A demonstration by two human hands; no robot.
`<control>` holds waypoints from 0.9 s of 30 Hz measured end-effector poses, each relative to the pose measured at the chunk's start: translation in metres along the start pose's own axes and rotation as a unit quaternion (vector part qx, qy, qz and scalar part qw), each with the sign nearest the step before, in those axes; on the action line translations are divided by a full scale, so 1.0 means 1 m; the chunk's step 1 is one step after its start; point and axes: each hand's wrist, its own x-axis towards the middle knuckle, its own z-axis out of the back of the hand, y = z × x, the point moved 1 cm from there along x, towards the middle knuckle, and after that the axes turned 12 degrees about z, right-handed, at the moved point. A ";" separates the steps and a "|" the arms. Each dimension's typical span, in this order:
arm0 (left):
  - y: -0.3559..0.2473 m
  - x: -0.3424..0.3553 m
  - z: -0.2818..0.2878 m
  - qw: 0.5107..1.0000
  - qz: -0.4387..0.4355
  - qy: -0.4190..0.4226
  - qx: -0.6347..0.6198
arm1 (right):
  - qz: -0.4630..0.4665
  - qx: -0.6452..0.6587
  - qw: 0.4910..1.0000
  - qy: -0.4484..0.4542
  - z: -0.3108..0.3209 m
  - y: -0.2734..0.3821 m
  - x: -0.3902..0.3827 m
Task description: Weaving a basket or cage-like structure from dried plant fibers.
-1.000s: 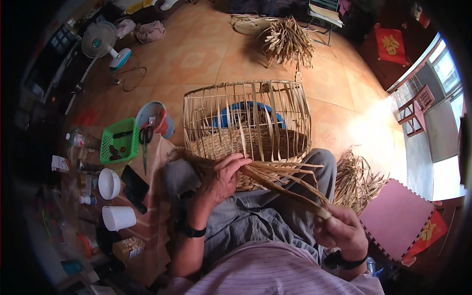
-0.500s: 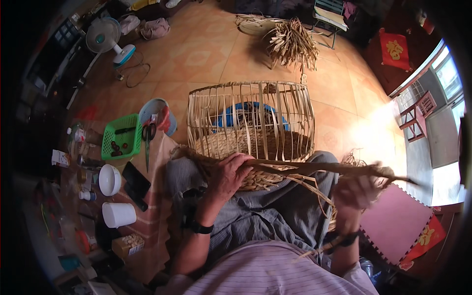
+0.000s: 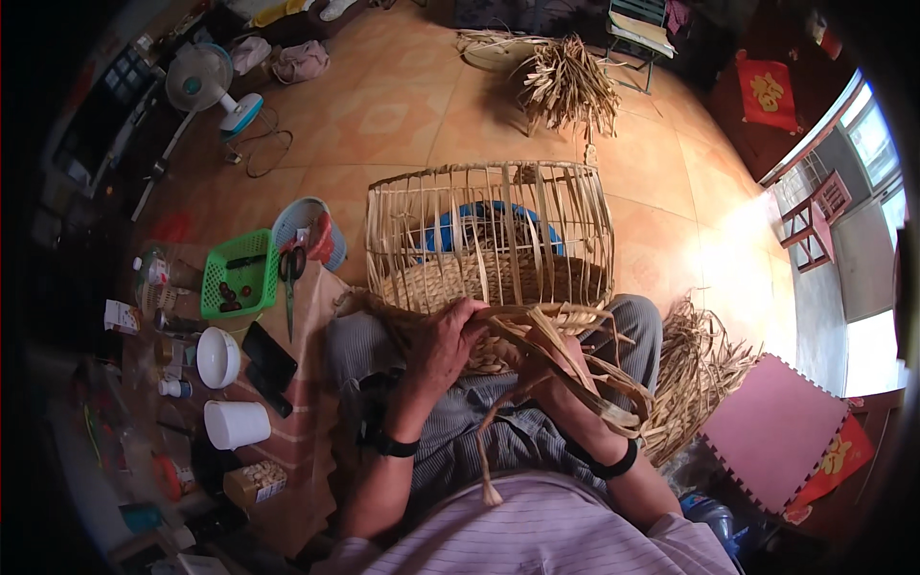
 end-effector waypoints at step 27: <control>0.006 -0.007 -0.012 0.999 0.011 -0.037 -0.001 | -0.143 0.372 0.909 -0.118 0.000 -0.053 0.065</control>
